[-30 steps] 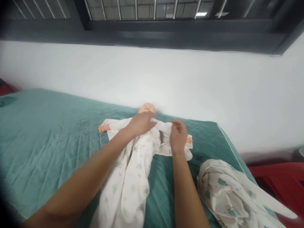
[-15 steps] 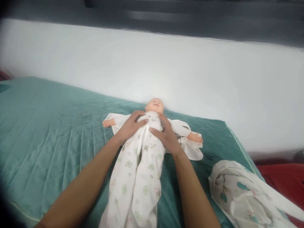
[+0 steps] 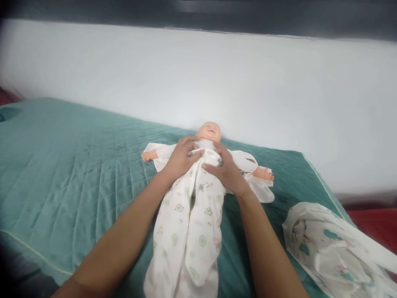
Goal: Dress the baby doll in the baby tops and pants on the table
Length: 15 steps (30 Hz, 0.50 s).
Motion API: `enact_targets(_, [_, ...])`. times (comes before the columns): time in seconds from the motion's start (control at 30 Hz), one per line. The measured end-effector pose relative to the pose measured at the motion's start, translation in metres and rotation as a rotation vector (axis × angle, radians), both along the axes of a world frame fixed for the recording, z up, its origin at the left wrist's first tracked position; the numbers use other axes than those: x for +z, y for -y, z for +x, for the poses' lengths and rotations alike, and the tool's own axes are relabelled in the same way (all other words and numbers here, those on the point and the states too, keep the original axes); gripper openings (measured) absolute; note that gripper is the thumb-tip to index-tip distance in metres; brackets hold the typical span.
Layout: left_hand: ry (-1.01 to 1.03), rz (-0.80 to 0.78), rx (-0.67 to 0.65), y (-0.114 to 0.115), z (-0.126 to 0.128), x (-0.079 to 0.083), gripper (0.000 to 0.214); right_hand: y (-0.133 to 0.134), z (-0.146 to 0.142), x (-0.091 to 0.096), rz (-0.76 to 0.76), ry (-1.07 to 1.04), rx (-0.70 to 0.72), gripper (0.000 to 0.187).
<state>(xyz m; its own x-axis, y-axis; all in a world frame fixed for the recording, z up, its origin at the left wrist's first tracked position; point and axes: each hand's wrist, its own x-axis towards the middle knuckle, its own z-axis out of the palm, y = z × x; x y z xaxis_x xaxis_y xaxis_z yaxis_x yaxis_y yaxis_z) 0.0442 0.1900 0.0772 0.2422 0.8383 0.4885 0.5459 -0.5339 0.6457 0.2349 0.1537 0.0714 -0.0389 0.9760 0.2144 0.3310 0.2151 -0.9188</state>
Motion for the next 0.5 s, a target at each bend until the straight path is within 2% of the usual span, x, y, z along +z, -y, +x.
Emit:
enact_targets(0.1, [-0.027,0.126,-0.022,0.004,-0.001,0.000,0.024,0.003,-0.003,0.003,0.073,0.082,0.003,0.039])
enact_targets(0.2, [-0.041,0.260,-0.006,0.007,-0.003,-0.001,0.031,0.007,-0.007,0.006,0.210,0.211,0.009,0.017])
enact_targets(0.3, [-0.097,0.304,0.022,0.012,-0.005,-0.003,0.038,0.012,-0.009,0.005,0.327,0.280,-0.005,0.019])
enact_targets(0.5, [-0.210,0.259,0.115,0.030,-0.015,-0.014,0.045,0.024,-0.010,-0.003,0.474,0.400,-0.078,0.023])
